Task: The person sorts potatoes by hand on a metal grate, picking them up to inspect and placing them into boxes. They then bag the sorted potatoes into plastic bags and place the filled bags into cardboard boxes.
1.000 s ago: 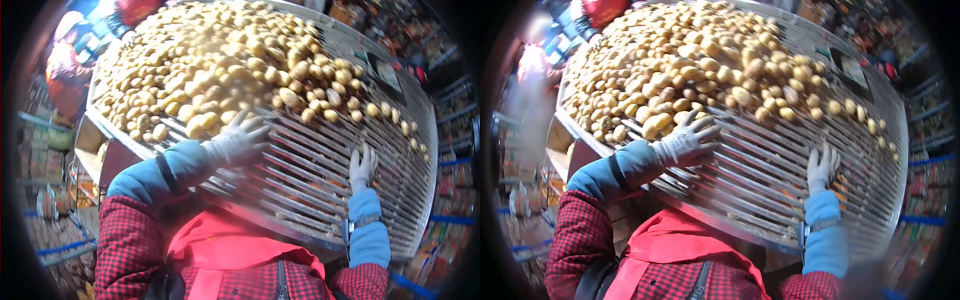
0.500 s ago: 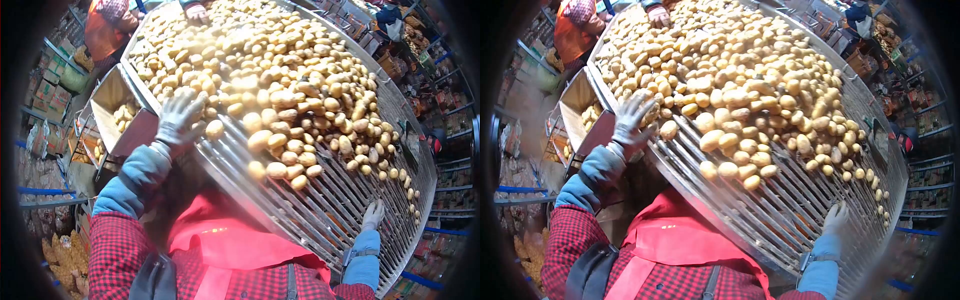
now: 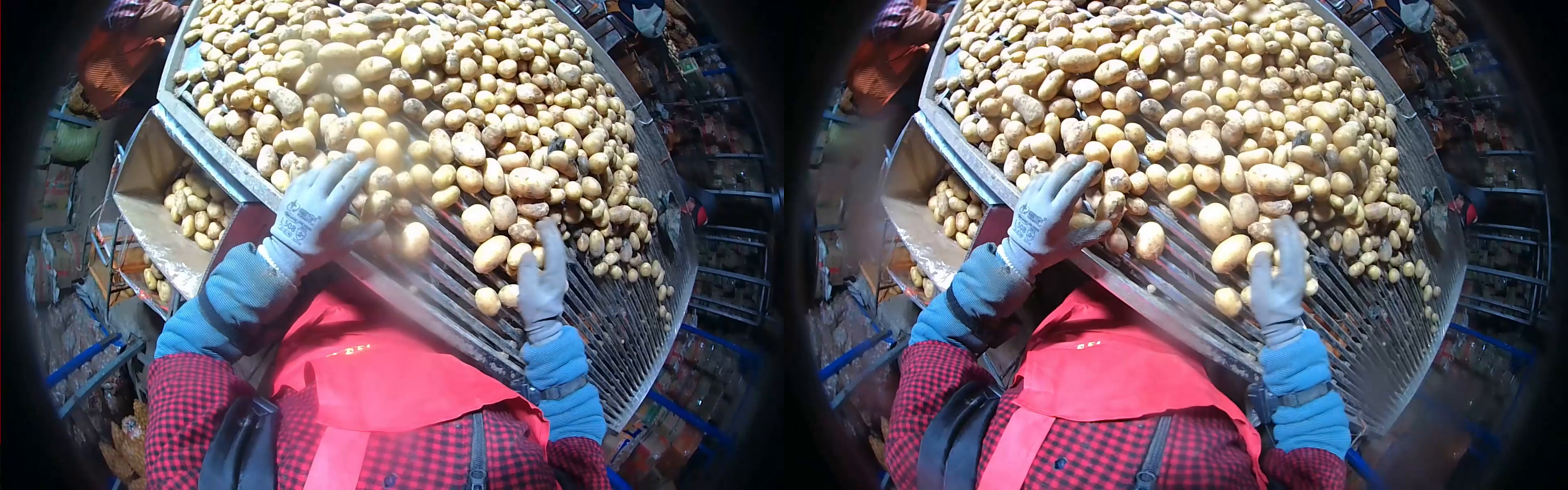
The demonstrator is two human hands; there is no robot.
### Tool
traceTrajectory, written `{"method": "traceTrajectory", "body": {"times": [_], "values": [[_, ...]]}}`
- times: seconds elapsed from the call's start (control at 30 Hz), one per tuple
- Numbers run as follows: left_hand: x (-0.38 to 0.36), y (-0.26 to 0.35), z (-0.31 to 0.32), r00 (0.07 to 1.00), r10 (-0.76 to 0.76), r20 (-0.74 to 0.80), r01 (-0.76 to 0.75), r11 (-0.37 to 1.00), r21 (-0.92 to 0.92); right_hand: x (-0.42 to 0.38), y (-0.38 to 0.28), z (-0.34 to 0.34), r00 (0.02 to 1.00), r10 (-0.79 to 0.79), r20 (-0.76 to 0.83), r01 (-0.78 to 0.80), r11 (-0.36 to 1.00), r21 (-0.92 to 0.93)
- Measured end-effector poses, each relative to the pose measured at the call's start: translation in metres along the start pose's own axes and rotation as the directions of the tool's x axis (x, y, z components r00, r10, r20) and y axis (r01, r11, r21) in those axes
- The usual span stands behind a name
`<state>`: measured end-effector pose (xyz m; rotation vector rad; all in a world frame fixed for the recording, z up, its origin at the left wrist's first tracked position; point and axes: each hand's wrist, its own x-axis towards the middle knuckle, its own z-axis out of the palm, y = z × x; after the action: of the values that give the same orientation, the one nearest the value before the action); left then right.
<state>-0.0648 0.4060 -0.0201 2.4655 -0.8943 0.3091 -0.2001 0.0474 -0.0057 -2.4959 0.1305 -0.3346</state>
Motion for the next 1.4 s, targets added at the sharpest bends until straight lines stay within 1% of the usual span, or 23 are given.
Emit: {"method": "traceTrajectory", "body": {"times": [0.07,0.13,0.23,0.33,0.37,0.47,0.53,0.57,0.63,0.77,0.9,1.0,1.03,1.07,1.13,1.17,1.2,1.23,1.27,1.3,1.33,1.37,1.4], "values": [[0.001,-0.002,-0.007,0.998,-0.044,0.047,0.048,0.993,-0.105,-0.005,-0.022,0.01,0.997,0.016,0.07,-0.017,1.0,0.023],[-0.003,-0.005,-0.011,0.997,-0.042,0.069,0.05,0.992,-0.115,-0.015,-0.037,0.018,0.994,0.066,0.092,-0.076,0.991,0.11],[-0.008,0.0,-0.009,0.996,-0.058,0.071,0.066,0.99,-0.122,-0.033,-0.038,0.031,0.996,0.032,0.082,-0.044,0.988,0.146],[0.003,0.014,0.001,0.979,-0.056,0.194,0.079,0.991,-0.111,-0.039,-0.037,0.042,0.998,-0.009,0.057,-0.001,0.984,0.18],[0.012,0.02,0.005,0.954,-0.069,0.291,0.103,0.989,-0.104,-0.04,-0.036,0.045,0.998,0.007,0.068,-0.018,0.987,0.159],[0.035,0.031,0.028,0.927,-0.087,0.365,0.069,0.996,0.061,-0.047,-0.021,0.052,0.996,-0.083,0.016,0.081,0.991,0.103],[0.045,0.04,0.044,0.873,-0.218,0.436,0.137,0.968,0.21,-0.05,-0.015,0.055,0.994,-0.107,-0.013,0.107,0.99,0.09],[0.046,0.043,0.045,0.878,-0.218,0.425,0.125,0.964,0.236,-0.051,-0.013,0.056,0.993,-0.115,-0.025,0.117,0.988,0.098],[0.05,0.05,0.035,0.834,-0.266,0.484,0.13,0.946,0.296,-0.051,-0.011,0.057,0.991,-0.133,-0.029,0.135,0.987,0.082],[0.032,0.051,0.048,0.857,-0.321,0.403,0.244,0.942,0.231,-0.053,-0.012,0.059,0.988,-0.153,-0.005,0.153,0.986,0.065],[0.036,0.049,0.052,0.869,-0.293,0.399,0.228,0.952,0.202,-0.052,-0.015,0.062,0.981,-0.191,0.03,0.191,0.982,0.008],[0.023,0.04,0.055,0.947,-0.22,0.236,0.197,0.974,0.115,-0.051,-0.014,0.062,0.974,-0.224,0.04,0.225,0.974,-0.028],[0.016,0.033,0.054,0.972,-0.201,0.12,0.199,0.979,0.033,-0.051,-0.013,0.062,0.972,-0.228,0.049,0.23,0.973,-0.03],[0.007,0.024,0.051,0.979,-0.202,-0.031,0.193,0.962,-0.191,-0.051,-0.014,0.062,0.973,-0.222,0.068,0.225,0.974,-0.034],[-0.013,0.018,0.029,0.954,-0.279,-0.113,0.223,0.907,-0.358,-0.049,-0.015,0.062,0.969,-0.242,0.059,0.242,0.97,-0.002],[-0.024,0.025,0.004,0.918,-0.368,-0.147,0.266,0.847,-0.46,-0.049,-0.017,0.065,0.979,-0.196,0.048,0.194,0.98,0.056],[-0.04,0.021,-0.006,0.898,-0.331,-0.29,0.185,0.882,-0.434,-0.044,-0.023,0.066,0.971,-0.234,0.038,0.232,0.971,0.067],[-0.061,0.019,-0.018,0.85,-0.503,-0.155,0.258,0.656,-0.709,-0.037,-0.033,0.066,0.965,-0.256,0.049,0.248,0.961,0.122],[-0.085,0.017,-0.029,0.788,-0.615,0.02,0.292,0.345,-0.892,-0.03,-0.044,0.068,0.958,-0.279,0.061,0.264,0.947,0.181],[-0.111,0.01,-0.04,0.715,-0.691,0.109,0.295,0.157,-0.943,-0.021,-0.05,0.071,0.926,-0.365,0.093,0.338,0.915,0.219],[-0.139,0.004,-0.052,0.634,-0.746,0.202,0.268,-0.034,-0.963,-0.015,-0.053,0.076,0.918,-0.345,0.196,0.276,0.91,0.309],[-0.17,0.0,-0.063,0.556,-0.811,0.18,0.23,-0.058,-0.971,-0.011,-0.061,0.084,0.908,-0.323,0.267,0.191,0.886,0.422],[-0.201,-0.005,-0.071,0.462,-0.887,0.003,0.277,0.141,-0.951,-0.008,-0.071,0.093,0.883,-0.309,0.352,0.09,0.849,0.521]]}}
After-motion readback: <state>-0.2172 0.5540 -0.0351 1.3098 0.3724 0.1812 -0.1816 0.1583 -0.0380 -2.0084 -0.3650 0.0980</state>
